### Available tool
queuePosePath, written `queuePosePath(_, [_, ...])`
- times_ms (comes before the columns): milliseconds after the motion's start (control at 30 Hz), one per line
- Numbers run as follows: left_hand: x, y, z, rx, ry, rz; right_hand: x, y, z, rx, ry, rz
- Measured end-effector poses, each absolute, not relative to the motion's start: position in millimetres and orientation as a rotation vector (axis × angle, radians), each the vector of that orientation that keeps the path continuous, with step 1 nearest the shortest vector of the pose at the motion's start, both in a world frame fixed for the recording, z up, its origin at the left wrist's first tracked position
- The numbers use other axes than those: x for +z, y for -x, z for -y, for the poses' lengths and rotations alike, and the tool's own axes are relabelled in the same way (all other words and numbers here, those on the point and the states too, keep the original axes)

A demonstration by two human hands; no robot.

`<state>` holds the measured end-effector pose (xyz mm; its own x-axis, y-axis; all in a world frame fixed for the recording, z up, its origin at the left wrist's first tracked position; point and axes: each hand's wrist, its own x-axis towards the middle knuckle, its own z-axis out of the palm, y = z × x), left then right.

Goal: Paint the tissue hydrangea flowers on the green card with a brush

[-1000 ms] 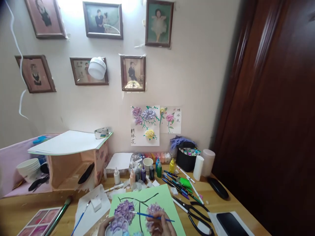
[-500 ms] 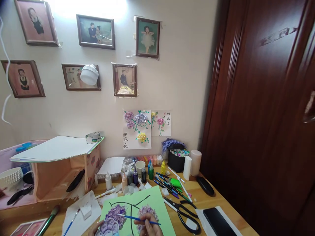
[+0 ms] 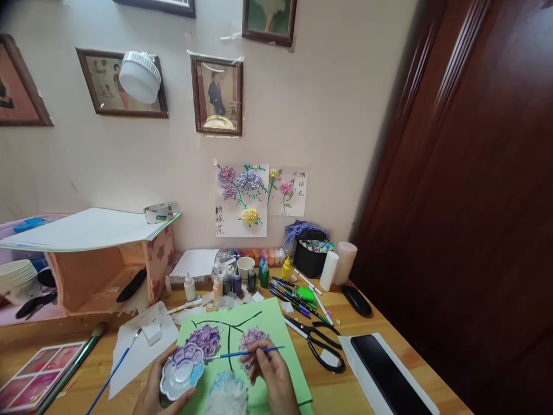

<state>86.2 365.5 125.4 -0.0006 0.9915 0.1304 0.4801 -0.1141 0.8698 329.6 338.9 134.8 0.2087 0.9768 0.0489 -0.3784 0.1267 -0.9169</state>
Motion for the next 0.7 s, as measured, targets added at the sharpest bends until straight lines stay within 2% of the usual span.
queuePosePath(200, [131.7,-87.2,-358.6,1.077,-1.717,-1.541,147.6,-345.7,-330.1,0.842,1.084,0.875])
queuePosePath(400, [135.6,-84.7,-354.3,1.016,-1.876,-1.537,150.4,-345.0,-311.8,0.531,1.037,1.094])
queuePosePath(533, [134.8,-82.2,-357.3,1.054,-1.855,-1.59,144.2,-340.6,-306.0,0.458,1.026,1.33])
queuePosePath(700, [132.6,-76.5,-368.8,1.272,-1.776,-1.735,138.6,-339.1,-305.1,0.378,1.023,1.562])
